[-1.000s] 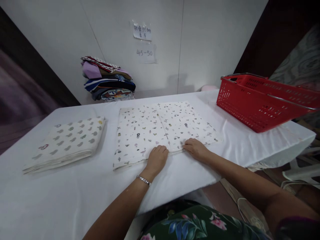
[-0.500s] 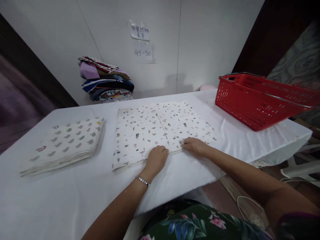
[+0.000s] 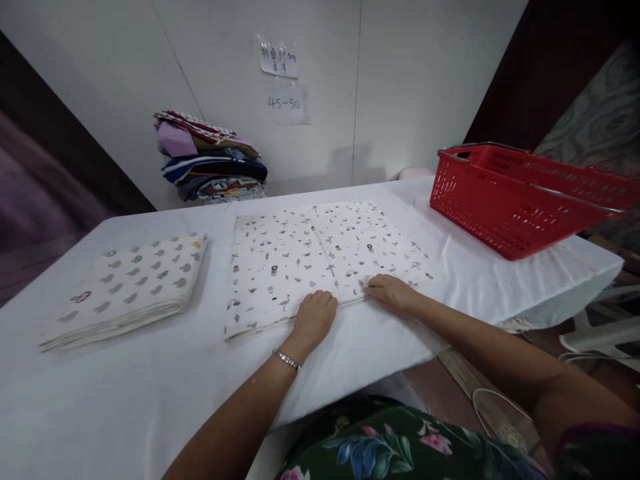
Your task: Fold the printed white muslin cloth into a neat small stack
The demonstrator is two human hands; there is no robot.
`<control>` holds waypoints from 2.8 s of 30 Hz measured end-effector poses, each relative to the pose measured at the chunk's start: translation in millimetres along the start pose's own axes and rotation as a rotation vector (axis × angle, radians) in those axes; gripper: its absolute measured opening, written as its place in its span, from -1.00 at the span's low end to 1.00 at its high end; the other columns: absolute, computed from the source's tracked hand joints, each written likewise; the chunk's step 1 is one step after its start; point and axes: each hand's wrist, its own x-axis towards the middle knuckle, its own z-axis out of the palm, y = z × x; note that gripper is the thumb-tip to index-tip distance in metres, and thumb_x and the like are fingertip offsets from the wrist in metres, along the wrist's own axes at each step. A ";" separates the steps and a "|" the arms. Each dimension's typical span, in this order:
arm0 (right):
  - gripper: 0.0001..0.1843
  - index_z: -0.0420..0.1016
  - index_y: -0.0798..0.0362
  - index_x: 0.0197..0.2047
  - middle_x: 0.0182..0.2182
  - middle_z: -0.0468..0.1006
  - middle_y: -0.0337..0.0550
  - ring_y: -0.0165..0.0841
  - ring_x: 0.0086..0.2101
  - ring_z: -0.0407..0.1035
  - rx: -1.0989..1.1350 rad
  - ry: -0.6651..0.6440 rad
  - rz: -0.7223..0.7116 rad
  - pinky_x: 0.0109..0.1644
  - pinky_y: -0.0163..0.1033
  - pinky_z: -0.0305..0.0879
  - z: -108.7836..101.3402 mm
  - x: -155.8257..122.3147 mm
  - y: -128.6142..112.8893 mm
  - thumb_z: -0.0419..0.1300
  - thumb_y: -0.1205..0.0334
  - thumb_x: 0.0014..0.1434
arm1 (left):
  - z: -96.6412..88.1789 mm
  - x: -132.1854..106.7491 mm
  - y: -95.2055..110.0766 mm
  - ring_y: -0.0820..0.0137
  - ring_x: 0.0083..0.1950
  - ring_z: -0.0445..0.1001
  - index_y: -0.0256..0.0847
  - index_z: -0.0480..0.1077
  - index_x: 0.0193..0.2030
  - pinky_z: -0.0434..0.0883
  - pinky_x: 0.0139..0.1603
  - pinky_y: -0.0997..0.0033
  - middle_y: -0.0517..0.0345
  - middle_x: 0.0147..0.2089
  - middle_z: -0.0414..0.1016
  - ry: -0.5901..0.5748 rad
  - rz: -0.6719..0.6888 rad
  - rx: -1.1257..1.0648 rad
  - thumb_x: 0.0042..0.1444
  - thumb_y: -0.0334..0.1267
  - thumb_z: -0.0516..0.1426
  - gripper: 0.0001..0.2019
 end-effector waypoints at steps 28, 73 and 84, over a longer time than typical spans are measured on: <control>-0.73 0.45 0.06 -0.16 -0.22 0.46 -0.04 -0.28 -0.25 0.28 0.049 -0.013 -0.032 -0.15 -0.16 0.21 -1.5 -1.9 2.5 -0.06 0.34 0.23 | 2.6 0.3 -0.9 0.34 -0.22 0.30 -0.23 0.34 -0.32 0.22 -0.22 0.31 0.10 -0.28 0.38 0.044 0.011 -0.016 0.20 -0.34 -0.03 -0.85; -0.75 0.40 0.13 -0.15 -0.26 0.44 -0.01 -0.28 -0.27 0.26 -0.021 0.044 -0.066 -0.16 -0.15 0.20 -5.5 0.0 1.0 -0.08 0.39 0.21 | -6.1 1.3 2.5 0.29 -0.27 0.28 -0.28 0.33 -0.32 0.19 -0.25 0.28 0.04 -0.32 0.34 -0.010 0.108 0.117 0.09 -0.56 -0.04 -0.82; -0.73 0.39 0.15 -0.17 -0.29 0.46 0.01 -0.28 -0.27 0.31 0.063 0.030 -0.083 -0.18 -0.14 0.27 -2.4 -6.9 -5.1 -0.05 0.46 0.12 | -2.8 2.6 12.5 0.29 -0.22 0.29 -0.23 0.29 -0.24 0.19 -0.26 0.27 0.08 -0.27 0.34 0.026 0.095 0.050 0.12 -0.50 -0.02 -0.85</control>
